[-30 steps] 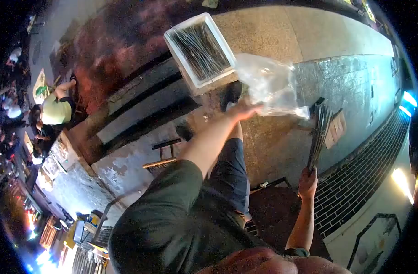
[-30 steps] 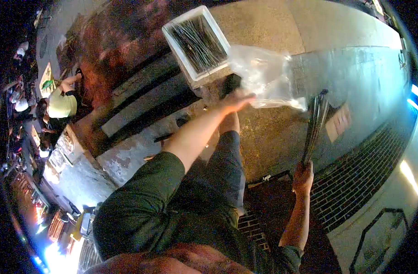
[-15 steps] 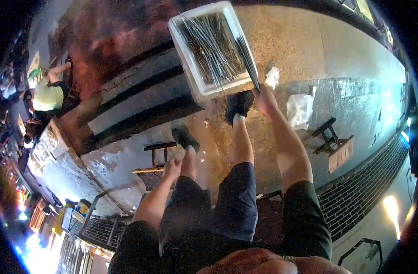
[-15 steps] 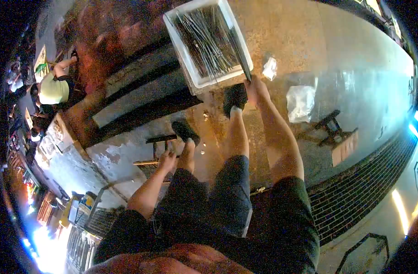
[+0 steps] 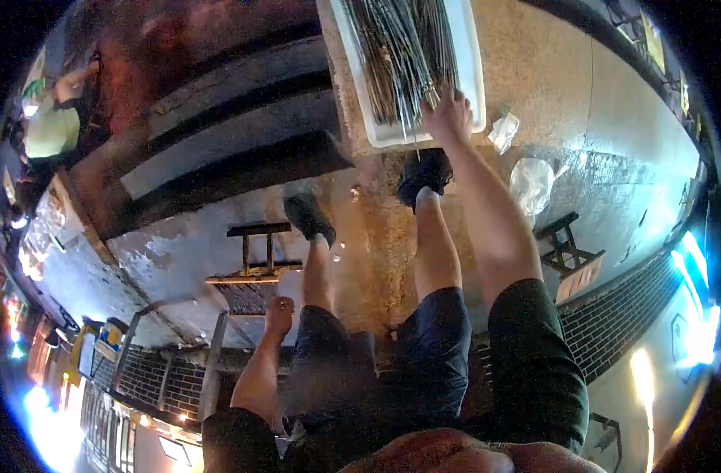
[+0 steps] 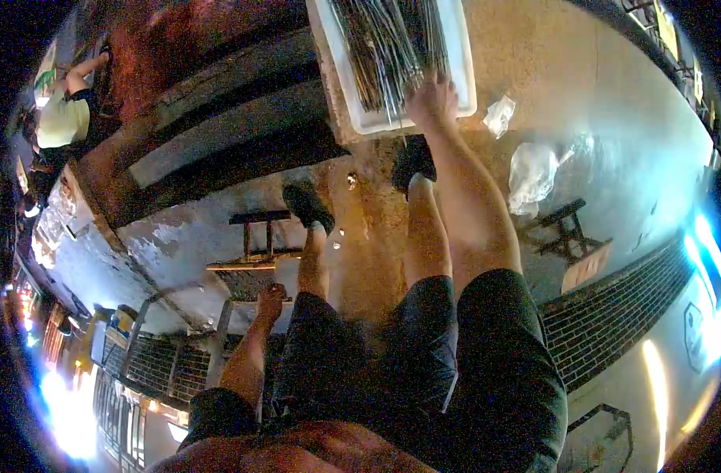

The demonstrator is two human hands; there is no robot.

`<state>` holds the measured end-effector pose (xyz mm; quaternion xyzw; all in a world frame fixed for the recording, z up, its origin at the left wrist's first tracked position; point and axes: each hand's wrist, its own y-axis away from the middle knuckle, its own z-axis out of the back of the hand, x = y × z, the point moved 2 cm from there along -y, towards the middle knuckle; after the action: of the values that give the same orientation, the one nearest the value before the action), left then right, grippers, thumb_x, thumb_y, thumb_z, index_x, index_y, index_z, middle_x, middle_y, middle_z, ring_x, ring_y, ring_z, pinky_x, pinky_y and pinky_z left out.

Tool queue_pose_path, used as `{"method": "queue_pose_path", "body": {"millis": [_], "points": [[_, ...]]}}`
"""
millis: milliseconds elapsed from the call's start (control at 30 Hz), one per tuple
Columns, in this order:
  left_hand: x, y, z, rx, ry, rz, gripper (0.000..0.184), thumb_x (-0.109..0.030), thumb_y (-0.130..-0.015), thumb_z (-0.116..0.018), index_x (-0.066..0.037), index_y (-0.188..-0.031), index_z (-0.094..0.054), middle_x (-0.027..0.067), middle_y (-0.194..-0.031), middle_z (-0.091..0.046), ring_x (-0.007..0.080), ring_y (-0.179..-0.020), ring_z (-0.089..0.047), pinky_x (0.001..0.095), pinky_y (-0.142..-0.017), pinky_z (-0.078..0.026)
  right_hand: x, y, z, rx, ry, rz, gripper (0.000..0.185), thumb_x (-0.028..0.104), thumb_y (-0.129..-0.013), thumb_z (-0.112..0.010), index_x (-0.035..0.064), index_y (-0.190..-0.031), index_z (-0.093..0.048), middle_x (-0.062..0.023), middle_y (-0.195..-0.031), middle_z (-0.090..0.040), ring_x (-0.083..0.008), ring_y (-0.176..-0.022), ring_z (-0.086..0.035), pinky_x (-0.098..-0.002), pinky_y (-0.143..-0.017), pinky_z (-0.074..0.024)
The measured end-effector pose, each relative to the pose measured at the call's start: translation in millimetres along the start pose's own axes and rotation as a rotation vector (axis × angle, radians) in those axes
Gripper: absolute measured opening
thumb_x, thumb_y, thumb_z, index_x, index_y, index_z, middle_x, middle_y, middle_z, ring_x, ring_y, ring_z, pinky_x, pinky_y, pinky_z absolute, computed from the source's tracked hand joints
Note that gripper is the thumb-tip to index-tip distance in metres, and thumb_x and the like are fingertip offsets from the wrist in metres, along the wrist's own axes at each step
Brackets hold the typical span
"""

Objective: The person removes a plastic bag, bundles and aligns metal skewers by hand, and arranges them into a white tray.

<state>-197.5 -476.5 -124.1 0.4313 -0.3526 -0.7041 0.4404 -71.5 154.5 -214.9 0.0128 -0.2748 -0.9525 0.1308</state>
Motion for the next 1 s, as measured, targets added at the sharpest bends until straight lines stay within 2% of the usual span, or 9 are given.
{"method": "queue_pose_path", "body": {"millis": [200, 267, 400, 533, 633, 833, 867, 933, 1000], "points": [[2, 12, 25, -0.014, 0.286, 0.074, 0.026, -0.026, -0.088, -0.054, -0.002, -0.094, -0.059, 0.0099, -0.083, -0.064, 0.0201, -0.073, -0.062, 0.0342, -0.069, -0.049, 16, 37, -52, -0.091, -0.003, -0.044, 0.063, 0.053, -0.08, -0.056, 0.0115, -0.127, -0.045, -0.021, -0.13, -0.044, -0.04, -0.121, -0.04, -0.0525, -0.096, -0.0346], [53, 16, 12, -0.016, 0.573, 0.262, 0.025, -0.025, -0.088, -0.054, -0.001, -0.094, -0.059, 0.009, -0.084, -0.064, 0.0185, -0.072, -0.061, 0.0334, -0.069, -0.049, 22, 41, -44, 0.17, -0.05, -0.138, 0.061, 0.051, -0.082, -0.056, 0.01, -0.126, -0.045, -0.0191, -0.132, -0.041, -0.0395, -0.122, -0.038, -0.0538, -0.097, -0.0331], [84, 35, 20, -0.085, 0.617, 0.474, 0.023, -0.019, -0.087, -0.056, 0.0, -0.098, -0.059, 0.0078, -0.084, -0.063, 0.0159, -0.072, -0.06, 0.0305, -0.068, -0.05, 43, 34, -26, -0.157, 0.017, -0.093, 0.079, 0.056, -0.076, -0.061, 0.0052, -0.132, -0.038, -0.0192, -0.136, -0.037, -0.0381, -0.126, -0.033, -0.0506, -0.104, -0.0269], [92, 56, 24, -0.133, 0.686, 0.517, 0.021, -0.017, -0.088, -0.056, 0.0, -0.098, -0.058, 0.0071, -0.082, -0.062, 0.0155, -0.072, -0.06, 0.0289, -0.066, -0.051, 64, -14, -8, 0.037, -0.014, -0.106, 0.115, 0.074, -0.065, -0.06, 0.0032, -0.143, -0.014, -0.0192, -0.147, -0.019, -0.0343, -0.136, -0.019, -0.0446, -0.111, -0.0206], [87, 70, 23, -0.135, 0.947, 0.65, 0.022, -0.02, -0.089, -0.056, 0.0, -0.097, -0.059, 0.0085, -0.084, -0.063, 0.0166, -0.076, -0.061, 0.0306, -0.066, -0.051, 56, -41, -18, 0.09, -0.026, -0.11, 0.118, 0.068, -0.064, -0.067, 0.0016, -0.144, -0.009, -0.0225, -0.145, -0.023, -0.0358, -0.135, -0.023, -0.0444, -0.11, -0.0234], [42, 61, 13, -0.021, 0.538, 0.67, 0.029, -0.025, -0.09, -0.052, 0.002, -0.1, -0.058, 0.011, -0.087, -0.065, 0.019, -0.079, -0.064, 0.0322, -0.069, -0.051, 18, -82, -47, 0.235, -0.218, -0.017, 0.099, 0.044, -0.068, -0.073, -0.0046, -0.138, -0.023, -0.0285, -0.127, -0.045, -0.0358, -0.116, -0.05, -0.0384, -0.095, -0.0456], [41, 61, 11, -0.019, 0.512, 0.627, 0.03, -0.026, -0.09, -0.052, 0.002, -0.1, -0.058, 0.0109, -0.087, -0.065, 0.0191, -0.079, -0.064, 0.0322, -0.069, -0.051, 19, -75, -36, 0.179, -0.221, -0.018, 0.088, 0.03, -0.07, -0.076, -0.0048, -0.135, -0.028, -0.027, -0.119, -0.053, -0.0321, -0.108, -0.056, -0.0384, -0.086, -0.0485], [40, 55, 9, -0.014, 0.501, 0.655, 0.03, -0.026, -0.089, -0.052, 0.002, -0.1, -0.058, 0.0113, -0.087, -0.065, 0.0194, -0.078, -0.065, 0.032, -0.069, -0.052, 6, -82, -45, 0.189, -0.312, -0.031, 0.089, 0.032, -0.071, -0.075, -0.006, -0.136, -0.028, -0.0263, -0.123, -0.05, -0.0309, -0.11, -0.054, -0.0376, -0.087, -0.0478], [53, 50, 4, -0.025, 0.622, 0.662, 0.03, -0.025, -0.089, -0.053, 0.002, -0.101, -0.058, 0.0119, -0.088, -0.066, 0.0196, -0.079, -0.065, 0.0317, -0.069, -0.052, 8, -81, -16, 0.487, -0.409, -0.035, 0.089, 0.034, -0.072, -0.074, -0.0056, -0.137, -0.028, -0.0263, -0.132, -0.043, -0.0325, -0.115, -0.05, -0.0369, -0.09, -0.0471]]}}
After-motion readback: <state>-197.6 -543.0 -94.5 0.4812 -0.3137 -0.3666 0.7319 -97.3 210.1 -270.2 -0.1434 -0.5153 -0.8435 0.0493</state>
